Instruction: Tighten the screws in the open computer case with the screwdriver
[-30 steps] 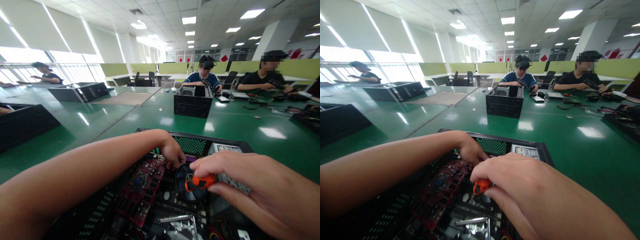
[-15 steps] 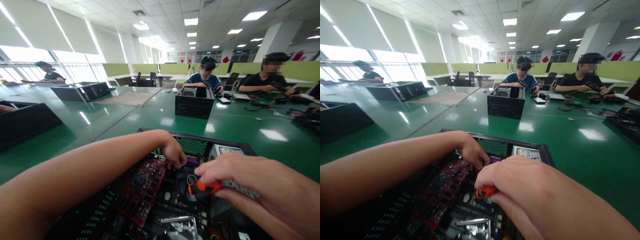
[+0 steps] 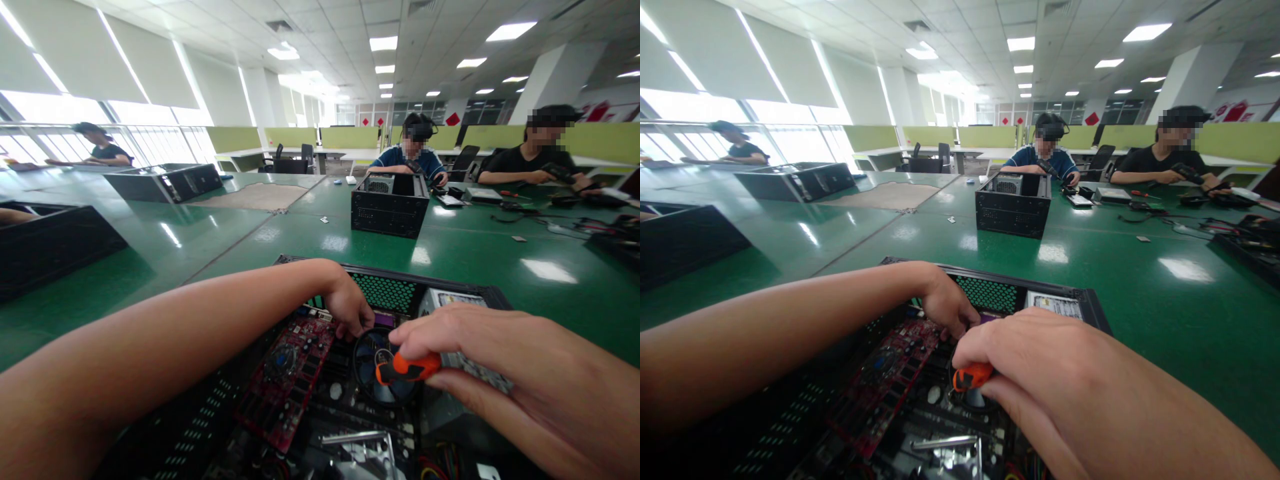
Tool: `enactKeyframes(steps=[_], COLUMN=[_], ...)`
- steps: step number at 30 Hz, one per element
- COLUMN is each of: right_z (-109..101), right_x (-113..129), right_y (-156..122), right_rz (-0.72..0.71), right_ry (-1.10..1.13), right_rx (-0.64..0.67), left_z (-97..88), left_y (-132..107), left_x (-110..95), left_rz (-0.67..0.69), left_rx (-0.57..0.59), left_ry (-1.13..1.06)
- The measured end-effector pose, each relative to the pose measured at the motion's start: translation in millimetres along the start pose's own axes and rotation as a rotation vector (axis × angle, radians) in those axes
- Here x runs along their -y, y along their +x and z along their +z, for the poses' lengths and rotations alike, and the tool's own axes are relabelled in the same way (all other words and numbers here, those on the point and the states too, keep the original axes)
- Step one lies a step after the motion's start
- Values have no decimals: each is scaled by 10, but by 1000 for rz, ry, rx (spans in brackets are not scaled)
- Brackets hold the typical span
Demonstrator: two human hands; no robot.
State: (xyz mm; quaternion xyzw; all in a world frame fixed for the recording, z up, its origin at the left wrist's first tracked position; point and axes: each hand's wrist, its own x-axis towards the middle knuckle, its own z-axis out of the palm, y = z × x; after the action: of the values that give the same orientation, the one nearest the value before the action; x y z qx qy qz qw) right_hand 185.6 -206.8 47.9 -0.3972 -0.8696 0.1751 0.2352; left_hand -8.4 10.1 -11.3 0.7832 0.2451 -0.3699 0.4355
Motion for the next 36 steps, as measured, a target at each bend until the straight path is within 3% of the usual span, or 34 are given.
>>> enactKeyframes(steps=[5,16,20,26,32,36], right_z=[-34,8,-25,-24,-27,-51], right_x=[14,-106,-84,-22,-110,-171], right_y=[-2,-39,-22,15,-6,-65], right_rz=[32,23,-33,-5,-24,-21], right_ry=[28,-140,-93,-64,-92,-117], right_rx=[30,-94,-51,12,-87,-220], left_z=[-2,8,0,10,14,22], left_y=[12,42,39,6,15,10], left_x=[-1,25,24,-23,-50,-48], left_rz=[9,25,32,18,5,-30], left_rx=[-1,9,18,19,17,-6], left_ry=[2,-15,-3,-8,36,62])
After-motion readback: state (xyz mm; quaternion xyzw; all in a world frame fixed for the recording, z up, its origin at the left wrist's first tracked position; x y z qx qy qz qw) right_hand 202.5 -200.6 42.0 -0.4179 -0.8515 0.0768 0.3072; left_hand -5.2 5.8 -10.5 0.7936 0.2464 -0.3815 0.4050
